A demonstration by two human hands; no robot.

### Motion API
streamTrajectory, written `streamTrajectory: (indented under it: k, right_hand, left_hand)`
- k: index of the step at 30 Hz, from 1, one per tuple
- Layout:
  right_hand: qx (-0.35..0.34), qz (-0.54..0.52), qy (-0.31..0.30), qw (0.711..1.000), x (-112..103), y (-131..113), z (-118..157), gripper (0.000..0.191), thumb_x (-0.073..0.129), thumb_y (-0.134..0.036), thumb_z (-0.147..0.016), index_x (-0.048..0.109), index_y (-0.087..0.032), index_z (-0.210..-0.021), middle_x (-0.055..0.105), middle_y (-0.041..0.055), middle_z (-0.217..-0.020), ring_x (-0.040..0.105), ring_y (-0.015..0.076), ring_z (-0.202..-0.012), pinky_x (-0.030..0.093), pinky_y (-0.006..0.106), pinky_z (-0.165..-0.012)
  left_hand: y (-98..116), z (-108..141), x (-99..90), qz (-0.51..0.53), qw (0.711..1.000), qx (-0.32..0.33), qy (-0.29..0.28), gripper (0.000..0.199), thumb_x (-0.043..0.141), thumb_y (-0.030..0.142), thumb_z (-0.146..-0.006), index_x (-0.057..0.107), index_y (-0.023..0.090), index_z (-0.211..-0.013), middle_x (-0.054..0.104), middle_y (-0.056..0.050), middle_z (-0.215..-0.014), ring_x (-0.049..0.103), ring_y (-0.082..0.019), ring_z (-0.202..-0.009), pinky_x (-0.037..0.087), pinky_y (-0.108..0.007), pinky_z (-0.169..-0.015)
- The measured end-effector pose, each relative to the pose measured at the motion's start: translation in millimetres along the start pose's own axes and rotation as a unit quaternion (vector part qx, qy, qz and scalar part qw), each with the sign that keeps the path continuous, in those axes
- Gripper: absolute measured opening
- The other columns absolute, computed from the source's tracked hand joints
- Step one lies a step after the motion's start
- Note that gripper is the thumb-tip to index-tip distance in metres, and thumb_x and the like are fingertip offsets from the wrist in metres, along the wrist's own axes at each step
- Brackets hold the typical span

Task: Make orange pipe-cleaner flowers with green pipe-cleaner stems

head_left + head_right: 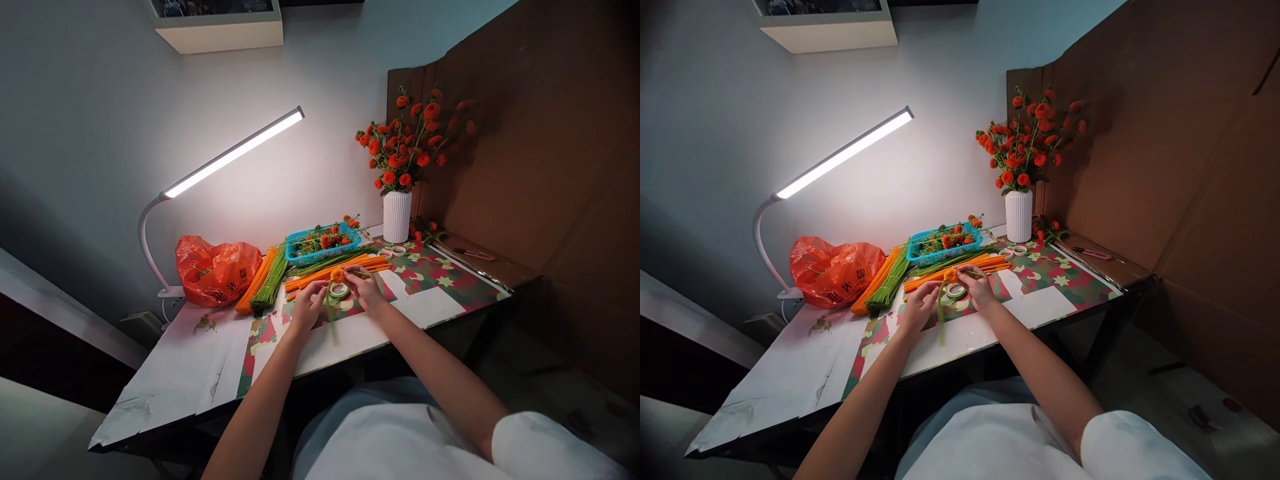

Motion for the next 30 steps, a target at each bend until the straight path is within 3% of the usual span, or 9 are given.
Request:
streamTrajectory:
  k: [7,11,16,22,30]
  right_hand:
    - [0.04,-0.011,-0.006,0.999,2,4,3,0.03,0.08,-0.035,-0.051,0.063,-0.021,-0.072,0.07,0.0009,-0.083,0.066,0.0181,-0.082,0.055,0.032,-0.075]
    - [0.035,0.016,-0.015,0.999,6,4,4,0.03,0.08,-0.035,-0.052,0.063,-0.021,-0.072,0.069,0.0011,-0.082,0.066,0.0186,-0.081,0.055,0.034,-0.076]
    - [0.0,0.095,-0.035,0.995,12,2,7,0.019,0.076,-0.03,-0.056,0.067,-0.02,-0.069,0.069,0.0022,-0.077,0.065,0.0181,-0.076,0.053,0.032,-0.074]
    - [-0.055,0.193,-0.061,0.978,18,-6,11,0.008,0.069,-0.026,-0.061,0.07,-0.021,-0.068,0.069,0.0019,-0.076,0.064,0.0187,-0.077,0.052,0.031,-0.074]
    - [-0.112,0.28,-0.083,0.95,27,-14,18,0.006,0.066,-0.023,-0.065,0.071,-0.022,-0.069,0.07,0.0048,-0.076,0.064,0.0214,-0.075,0.05,0.034,-0.075]
  left_hand:
    - [-13,-1,7.6,0.112,0.992,-0.046,-0.021,0.029,0.054,0.042,-0.084,0.067,0.016,-0.089,0.07,-0.005,-0.08,0.065,-0.018,-0.072,0.051,-0.029,-0.068]
    - [-16,0,13.7,0.157,0.985,-0.06,-0.032,0.035,0.068,0.039,-0.073,0.064,0.016,-0.099,0.07,-0.008,-0.092,0.065,-0.017,-0.072,0.052,-0.028,-0.065]
    - [-15,-1,14.2,0.197,0.977,-0.07,-0.03,0.047,0.068,0.044,-0.073,0.062,0.016,-0.11,0.07,-0.01,-0.096,0.067,-0.017,-0.075,0.054,-0.03,-0.065]
    - [-12,0,14.7,0.192,0.979,-0.068,-0.032,0.049,0.064,0.048,-0.075,0.064,0.017,-0.113,0.07,-0.009,-0.099,0.067,-0.02,-0.078,0.057,-0.033,-0.067]
    - [-4,2,9.3,0.106,0.994,-0.024,-0.008,0.032,0.066,0.037,-0.076,0.07,0.018,-0.102,0.072,-0.011,-0.098,0.067,-0.022,-0.087,0.053,-0.034,-0.076]
Point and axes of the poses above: each hand's wrist, its own z-axis away from the middle knuckle, its own x-axis out of the palm, y = z × x, the point moved 9 cm from there along -z, towards the middle knuckle
